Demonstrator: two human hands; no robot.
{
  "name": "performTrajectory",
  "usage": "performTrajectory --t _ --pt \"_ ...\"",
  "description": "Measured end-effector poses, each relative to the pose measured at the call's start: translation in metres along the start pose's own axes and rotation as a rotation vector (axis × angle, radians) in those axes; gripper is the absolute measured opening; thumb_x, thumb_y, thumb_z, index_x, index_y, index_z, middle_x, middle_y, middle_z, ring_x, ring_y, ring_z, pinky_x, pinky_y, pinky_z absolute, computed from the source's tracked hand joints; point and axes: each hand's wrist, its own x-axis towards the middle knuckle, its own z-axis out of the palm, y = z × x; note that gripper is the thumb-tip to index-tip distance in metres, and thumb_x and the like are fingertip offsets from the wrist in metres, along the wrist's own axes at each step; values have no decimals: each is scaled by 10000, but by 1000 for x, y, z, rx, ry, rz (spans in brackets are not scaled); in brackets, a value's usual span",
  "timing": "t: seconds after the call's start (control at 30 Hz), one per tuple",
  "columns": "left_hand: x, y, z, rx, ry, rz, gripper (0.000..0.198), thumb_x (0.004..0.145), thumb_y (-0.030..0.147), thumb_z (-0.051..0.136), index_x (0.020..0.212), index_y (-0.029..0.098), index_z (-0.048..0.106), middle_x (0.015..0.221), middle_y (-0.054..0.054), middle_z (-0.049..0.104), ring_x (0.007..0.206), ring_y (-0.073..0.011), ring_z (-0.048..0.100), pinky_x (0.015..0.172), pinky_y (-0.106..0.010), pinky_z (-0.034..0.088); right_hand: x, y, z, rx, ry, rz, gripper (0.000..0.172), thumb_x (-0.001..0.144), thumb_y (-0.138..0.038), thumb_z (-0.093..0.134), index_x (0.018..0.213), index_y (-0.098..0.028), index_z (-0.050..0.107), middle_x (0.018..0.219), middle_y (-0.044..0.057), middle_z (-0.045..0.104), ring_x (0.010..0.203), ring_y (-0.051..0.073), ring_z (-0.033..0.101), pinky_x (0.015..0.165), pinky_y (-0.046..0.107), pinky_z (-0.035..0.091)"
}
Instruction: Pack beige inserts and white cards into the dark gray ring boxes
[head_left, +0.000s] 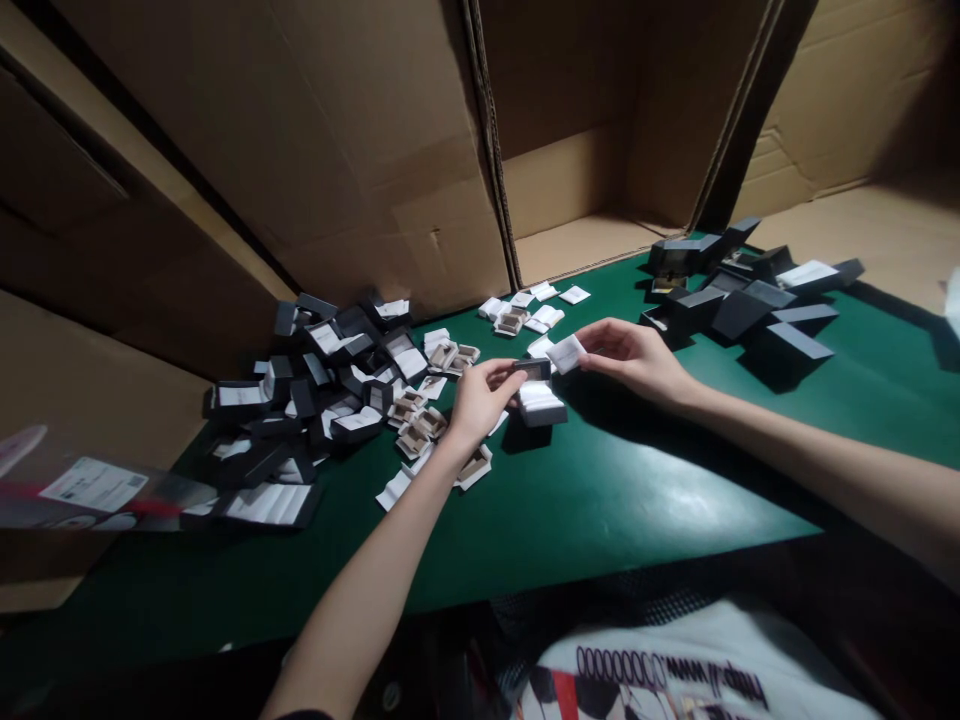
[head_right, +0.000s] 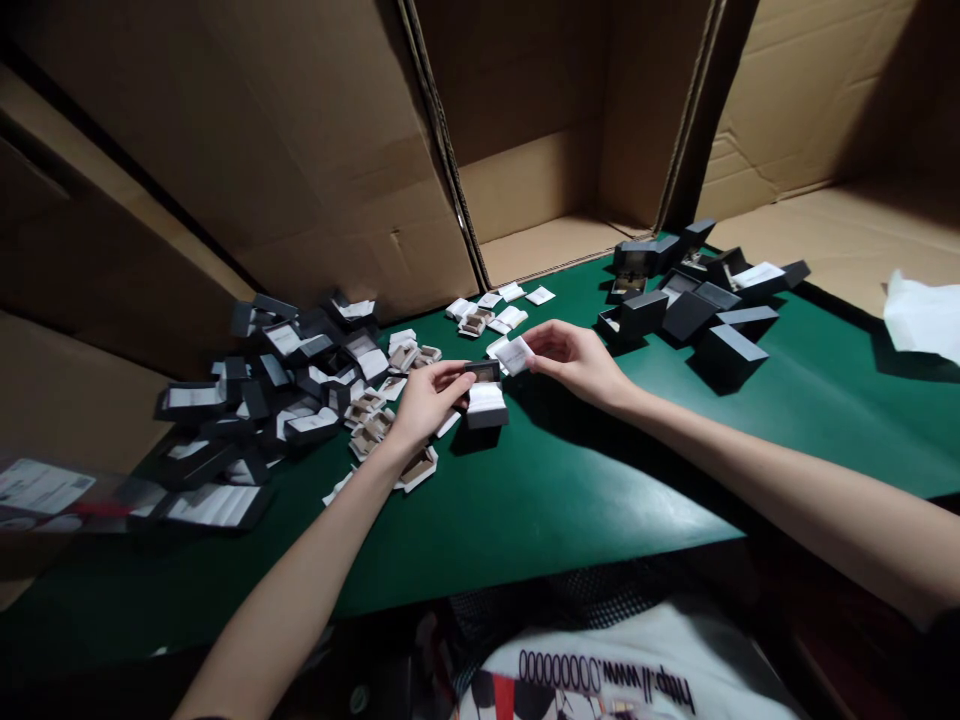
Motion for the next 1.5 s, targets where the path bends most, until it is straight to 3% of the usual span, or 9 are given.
performTrajectory --t 0.13,0.3,0.57,0.77,1.07,1.2,1.37,1.5 --pt "-1 -2 1 -51 -21 -36 295 701 243 719 950 88 683 822 -80 696 638 -128 622 485 -188 516 -3 -8 2 47 10 41 324 679 -431 749 836 -168 644 852 56 688 747 180 634 762 361 542" --pt "-2 -1 1 -83 -62 -58 307 699 239 728 961 86 682 854 -83 698 612 -110 613 491 -192 527 -6 -11 0 -72 24 -85 292 782 -434 653 899 -167 664 906 70 679 817 193 624 795 362 514" --pt "-7 7 6 -72 -196 -44 319 734 248 702 1018 105 676 917 -84 700 617 -107 609 584 -253 566 -12 -14 6 -243 -149 -305 225 889 -319 508 1044 -228 644 1016 89 614 925 212 595 794 370 509" --pt "-8 9 8 -60 -182 -37 331 734 233 691 1038 102 677 974 -98 697 683 -129 626 584 -243 563 -13 -12 8 -153 -66 -321 194 846 -345 592 1002 -235 628 1080 91 581 994 216 585 847 362 522" --pt "-8 9 7 50 -172 39 322 795 291 625 1061 118 679 881 -82 698 675 -145 617 541 -227 523 -15 -11 16 -370 -110 -511 248 911 -248 499 1091 -295 662 1085 76 583 973 193 588 816 372 524" --pt "-9 12 8 117 -203 108 303 819 311 604 1060 145 682 965 -85 698 787 -188 640 630 -263 531 -14 -6 17 -457 -75 -547 234 903 -241 515 1031 -325 692 1154 72 562 1050 216 542 835 415 519" --pt "-13 12 10 186 -248 202 317 825 362 610 1062 159 664 1006 -78 692 920 -216 631 782 -309 513 -14 -4 18 -411 -81 -503 270 894 -246 517 1139 -267 630 1146 98 561 1032 220 565 840 397 521" --pt "-15 10 12 205 -197 196 283 793 326 636 1021 158 650 1006 -79 686 917 -210 634 727 -283 521 -16 -5 19 -379 -105 -363 308 859 -270 559 1162 -214 567 1069 96 624 921 209 608 791 357 521"
